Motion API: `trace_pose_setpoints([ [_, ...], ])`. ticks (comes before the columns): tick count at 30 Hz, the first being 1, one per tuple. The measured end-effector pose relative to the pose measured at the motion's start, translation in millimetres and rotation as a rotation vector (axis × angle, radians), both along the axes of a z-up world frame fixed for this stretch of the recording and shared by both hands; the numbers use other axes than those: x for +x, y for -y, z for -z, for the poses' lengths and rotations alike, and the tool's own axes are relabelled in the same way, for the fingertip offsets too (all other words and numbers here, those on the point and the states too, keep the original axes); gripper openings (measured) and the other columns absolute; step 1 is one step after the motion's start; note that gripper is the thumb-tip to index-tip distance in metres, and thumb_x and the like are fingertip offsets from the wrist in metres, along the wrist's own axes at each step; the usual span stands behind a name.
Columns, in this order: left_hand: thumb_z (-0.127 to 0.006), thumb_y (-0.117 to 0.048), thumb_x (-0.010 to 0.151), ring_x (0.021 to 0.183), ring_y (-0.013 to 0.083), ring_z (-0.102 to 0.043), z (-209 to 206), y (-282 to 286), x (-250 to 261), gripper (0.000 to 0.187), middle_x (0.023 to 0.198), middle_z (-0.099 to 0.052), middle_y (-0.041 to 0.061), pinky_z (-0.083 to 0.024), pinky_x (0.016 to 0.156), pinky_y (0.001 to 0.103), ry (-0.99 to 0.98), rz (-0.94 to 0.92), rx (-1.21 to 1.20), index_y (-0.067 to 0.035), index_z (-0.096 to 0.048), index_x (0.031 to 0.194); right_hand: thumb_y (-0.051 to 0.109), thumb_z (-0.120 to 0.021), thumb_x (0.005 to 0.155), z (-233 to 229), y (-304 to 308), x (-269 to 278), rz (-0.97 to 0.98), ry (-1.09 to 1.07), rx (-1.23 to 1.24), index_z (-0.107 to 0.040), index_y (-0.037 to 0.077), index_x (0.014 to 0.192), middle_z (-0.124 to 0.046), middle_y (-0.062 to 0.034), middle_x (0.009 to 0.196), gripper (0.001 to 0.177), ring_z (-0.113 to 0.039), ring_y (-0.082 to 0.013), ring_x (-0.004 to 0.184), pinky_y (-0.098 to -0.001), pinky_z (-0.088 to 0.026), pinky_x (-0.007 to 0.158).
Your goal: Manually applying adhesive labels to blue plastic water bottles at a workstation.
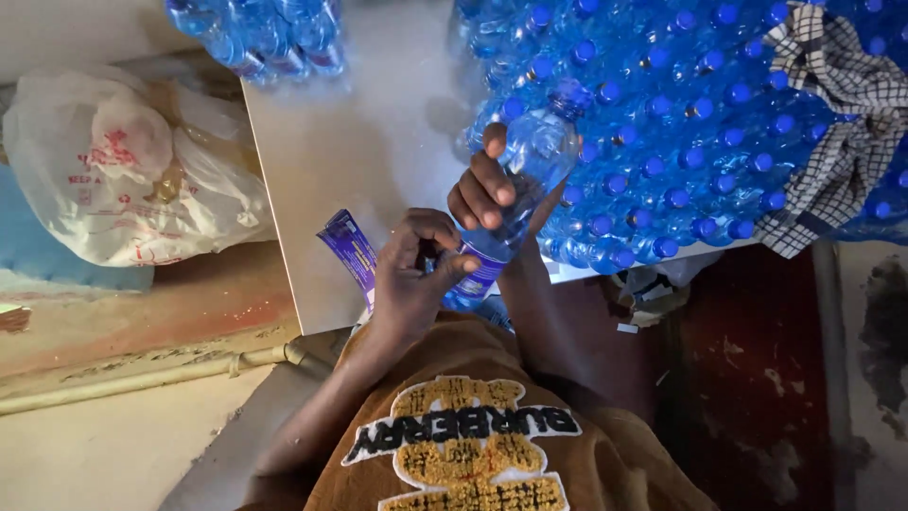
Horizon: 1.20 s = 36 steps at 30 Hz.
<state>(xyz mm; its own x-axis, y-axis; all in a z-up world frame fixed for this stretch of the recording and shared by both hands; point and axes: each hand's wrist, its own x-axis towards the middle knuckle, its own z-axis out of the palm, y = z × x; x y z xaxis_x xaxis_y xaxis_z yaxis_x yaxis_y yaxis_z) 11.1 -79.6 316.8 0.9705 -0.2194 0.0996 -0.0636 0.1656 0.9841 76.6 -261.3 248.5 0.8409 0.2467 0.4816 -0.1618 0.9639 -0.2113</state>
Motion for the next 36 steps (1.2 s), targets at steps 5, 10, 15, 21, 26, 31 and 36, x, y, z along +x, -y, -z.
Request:
trace_pose_setpoints([
  [5, -0.084, -0.023, 0.102, 0.088, 0.0171, -0.062, -8.2, 4.3, -2.9, 0.025, 0.107, -0.063, 0.006, -0.050, 0.080, 0.032, 0.047, 0.027, 0.033, -0.011, -0.064, 0.110, 0.051, -0.057, 0.111, 17.5, -1.4, 0.2, -0.047, 0.014, 0.055, -0.046, 0.014, 0.143, -0.066, 0.0037, 0.091, 0.050, -0.073, -0.0166, 0.078, -0.0414, -0.062, 0.077],
  [10, -0.095, -0.032, 0.091, 0.093, 0.0220, -0.055, 2.9, 5.5, 4.9, 0.049, 0.108, -0.051, 0.008, -0.049, 0.085, 0.038, 0.087, 0.014, 0.138, -0.010, -0.057, 0.114, 0.007, -0.092, 0.080, 28.4, 3.1, 23.8, -0.166, 0.264, 0.097, -0.037, 0.013, 0.163, -0.069, -0.0048, 0.117, 0.099, -0.075, -0.0342, 0.113, -0.0572, -0.056, 0.108],
  [15, -0.084, -0.029, 0.103, 0.086, 0.0191, -0.051, 21.3, 2.1, 18.5, 0.033, 0.106, -0.053, 0.007, -0.047, 0.082, 0.037, -0.013, -0.022, 0.035, -0.009, -0.060, 0.114, 0.000, -0.090, 0.078, 9.8, -1.3, 21.8, -0.255, 0.136, 0.060, -0.036, 0.008, 0.154, -0.064, -0.0106, 0.115, 0.094, -0.071, -0.0397, 0.114, -0.0670, -0.051, 0.111],
  [21, -0.075, -0.016, 0.109, 0.123, 0.0370, -0.065, 78.6, -21.4, 37.2, 0.030, 0.133, -0.068, 0.009, -0.048, 0.107, 0.048, 0.293, -0.192, 0.535, -0.014, -0.068, 0.137, 0.076, -0.076, 0.094, 80.6, -21.6, 19.4, 0.346, -0.255, -0.491, -0.056, 0.009, 0.159, -0.070, -0.0240, 0.132, 0.095, -0.072, -0.0432, 0.127, -0.0565, -0.057, 0.111],
  [26, -0.090, -0.009, 0.087, 0.117, 0.0473, -0.060, 201.8, -25.3, 94.0, 0.062, 0.126, -0.064, 0.025, -0.048, 0.104, 0.054, 0.419, -0.233, 0.869, 0.006, -0.062, 0.140, 0.036, -0.106, 0.085, 83.5, -69.2, 21.6, 0.657, -0.235, -1.265, -0.054, 0.007, 0.158, -0.071, -0.0146, 0.130, 0.094, -0.065, -0.0288, 0.131, -0.0507, -0.046, 0.121],
  [31, -0.087, -0.004, 0.083, 0.116, 0.0564, -0.064, 227.8, -54.4, 136.1, 0.066, 0.126, -0.064, 0.029, -0.052, 0.101, 0.062, 0.195, -0.278, 0.577, 0.003, -0.057, 0.141, 0.043, -0.092, 0.098, 75.0, -64.4, 31.5, 0.564, -0.131, -1.582, -0.044, 0.016, 0.170, -0.052, -0.0145, 0.166, 0.090, -0.040, -0.0377, 0.162, -0.0568, -0.031, 0.135],
  [36, -0.100, -0.004, 0.080, 0.110, 0.0614, -0.070, 256.4, -121.3, 185.8, 0.072, 0.119, -0.070, 0.036, -0.055, 0.097, 0.064, 0.159, -0.495, 0.700, 0.008, -0.060, 0.139, 0.039, -0.085, 0.104, 104.6, -52.7, 16.9, 0.500, -0.172, -1.684, -0.043, 0.014, 0.170, -0.053, -0.0146, 0.166, 0.083, -0.045, -0.0357, 0.158, -0.0508, -0.047, 0.125],
])
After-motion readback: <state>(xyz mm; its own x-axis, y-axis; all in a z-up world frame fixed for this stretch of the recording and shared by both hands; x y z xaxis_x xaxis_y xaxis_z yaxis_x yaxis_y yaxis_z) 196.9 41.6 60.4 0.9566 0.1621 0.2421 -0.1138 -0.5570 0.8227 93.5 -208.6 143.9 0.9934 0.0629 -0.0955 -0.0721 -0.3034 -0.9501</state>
